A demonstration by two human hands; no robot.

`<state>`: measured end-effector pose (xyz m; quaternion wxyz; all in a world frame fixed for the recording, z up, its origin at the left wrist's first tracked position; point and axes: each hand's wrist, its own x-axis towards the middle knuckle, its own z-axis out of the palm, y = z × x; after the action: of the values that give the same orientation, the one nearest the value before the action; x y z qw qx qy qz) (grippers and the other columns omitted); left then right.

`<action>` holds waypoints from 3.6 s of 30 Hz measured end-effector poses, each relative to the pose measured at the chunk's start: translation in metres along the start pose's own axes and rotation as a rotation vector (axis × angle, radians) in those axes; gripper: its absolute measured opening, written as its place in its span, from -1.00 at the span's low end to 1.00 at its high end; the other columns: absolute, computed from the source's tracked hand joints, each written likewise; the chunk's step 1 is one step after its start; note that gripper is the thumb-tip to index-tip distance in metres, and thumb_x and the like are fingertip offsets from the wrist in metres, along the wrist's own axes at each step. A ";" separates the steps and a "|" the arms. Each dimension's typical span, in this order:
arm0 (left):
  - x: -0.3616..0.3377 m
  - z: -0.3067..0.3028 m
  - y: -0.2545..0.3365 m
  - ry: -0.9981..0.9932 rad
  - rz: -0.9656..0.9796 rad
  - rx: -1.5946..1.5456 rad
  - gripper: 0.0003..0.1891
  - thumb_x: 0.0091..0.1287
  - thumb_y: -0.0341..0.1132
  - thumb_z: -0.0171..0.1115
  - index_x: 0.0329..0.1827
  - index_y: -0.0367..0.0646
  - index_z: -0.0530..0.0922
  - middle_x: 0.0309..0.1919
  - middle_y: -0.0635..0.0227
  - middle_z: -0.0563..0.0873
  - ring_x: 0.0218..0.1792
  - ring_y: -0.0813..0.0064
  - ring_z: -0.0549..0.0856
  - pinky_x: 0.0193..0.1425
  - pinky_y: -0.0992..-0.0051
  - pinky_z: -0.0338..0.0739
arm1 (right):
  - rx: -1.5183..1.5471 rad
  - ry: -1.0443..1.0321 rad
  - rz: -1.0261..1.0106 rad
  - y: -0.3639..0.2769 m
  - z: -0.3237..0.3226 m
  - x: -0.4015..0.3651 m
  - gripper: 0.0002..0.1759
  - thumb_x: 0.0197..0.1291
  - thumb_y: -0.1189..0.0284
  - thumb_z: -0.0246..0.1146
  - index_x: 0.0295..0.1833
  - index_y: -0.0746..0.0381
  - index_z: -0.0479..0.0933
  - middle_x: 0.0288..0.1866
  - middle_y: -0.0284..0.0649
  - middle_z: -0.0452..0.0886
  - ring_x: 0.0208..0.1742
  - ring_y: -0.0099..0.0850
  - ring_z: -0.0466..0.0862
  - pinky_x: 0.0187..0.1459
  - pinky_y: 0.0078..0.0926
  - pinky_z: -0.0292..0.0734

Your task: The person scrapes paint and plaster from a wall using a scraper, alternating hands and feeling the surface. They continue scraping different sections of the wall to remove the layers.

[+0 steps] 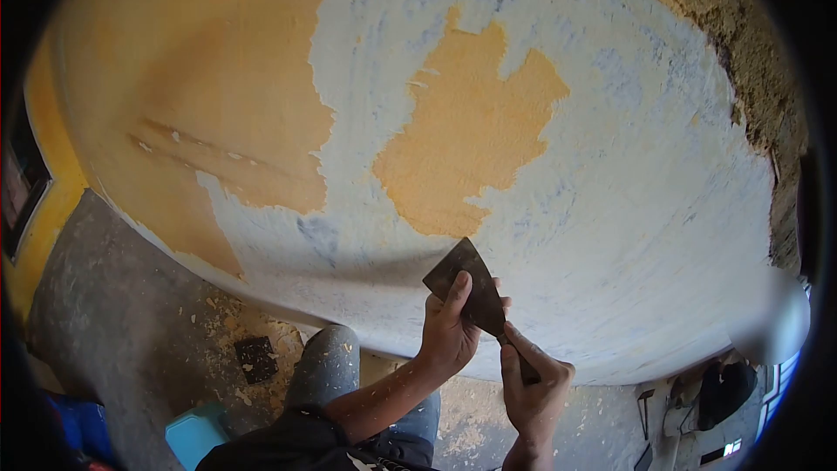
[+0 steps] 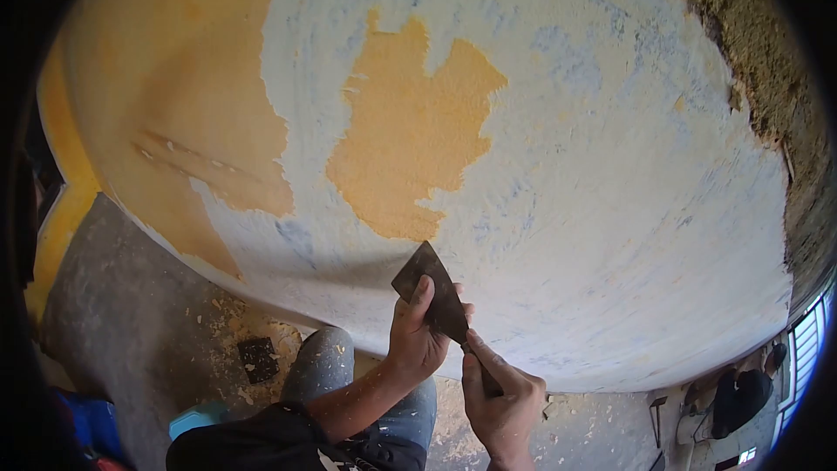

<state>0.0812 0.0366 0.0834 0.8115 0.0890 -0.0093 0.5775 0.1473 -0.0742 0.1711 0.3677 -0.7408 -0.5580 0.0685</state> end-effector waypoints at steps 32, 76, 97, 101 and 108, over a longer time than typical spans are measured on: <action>0.013 0.004 0.037 0.073 0.107 0.109 -0.68 0.52 -0.07 0.07 -0.02 -0.18 0.45 -0.37 0.26 0.65 -0.38 0.41 0.73 -0.26 0.34 0.75 | 0.025 -0.059 -0.143 -0.010 0.032 0.014 -0.64 0.10 0.67 0.29 0.06 0.31 0.68 -0.41 0.03 0.72 -0.51 -0.43 0.74 -0.43 -0.52 0.56; 0.012 -0.018 0.026 0.043 -0.052 0.073 -0.74 0.53 -0.20 0.05 0.10 -0.19 0.45 -0.26 0.26 0.71 -0.31 0.35 0.78 -0.23 0.27 0.78 | 0.000 0.081 -0.308 0.005 0.048 -0.001 -0.61 0.14 0.67 0.29 0.13 0.36 0.63 -0.45 0.05 0.69 -0.56 -0.46 0.68 -0.48 -0.56 0.48; 0.006 -0.028 0.029 -0.012 -0.048 0.099 -0.73 0.51 -0.18 0.10 0.05 -0.21 0.45 -0.32 0.23 0.72 -0.38 0.30 0.77 -0.27 0.25 0.75 | 0.081 0.028 -0.294 0.015 0.041 -0.006 -0.60 0.18 0.67 0.27 0.17 0.35 0.61 -0.58 -0.02 0.63 -0.64 -0.59 0.58 -0.56 -0.60 0.38; 0.015 -0.029 0.037 0.016 -0.028 0.126 -0.72 0.52 -0.17 0.08 0.05 -0.21 0.44 -0.30 0.20 0.73 -0.37 0.30 0.78 -0.28 0.25 0.76 | 0.040 0.081 -0.285 -0.002 0.056 -0.003 -0.60 0.18 0.67 0.27 0.17 0.35 0.61 -0.56 -0.01 0.63 -0.64 -0.54 0.60 -0.55 -0.58 0.40; 0.014 -0.028 0.042 0.004 -0.035 0.088 -0.75 0.55 -0.19 0.03 0.00 -0.21 0.48 -0.36 0.25 0.73 -0.39 0.32 0.78 -0.27 0.30 0.75 | 0.098 0.024 -0.321 -0.001 0.050 -0.003 -0.60 0.19 0.67 0.26 0.18 0.35 0.60 -0.49 -0.01 0.68 -0.63 -0.55 0.60 -0.52 -0.59 0.44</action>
<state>0.0436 0.0675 0.0632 0.8169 0.1236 0.0191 0.5630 0.1202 -0.0533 0.1347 0.4163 -0.6240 -0.6608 0.0275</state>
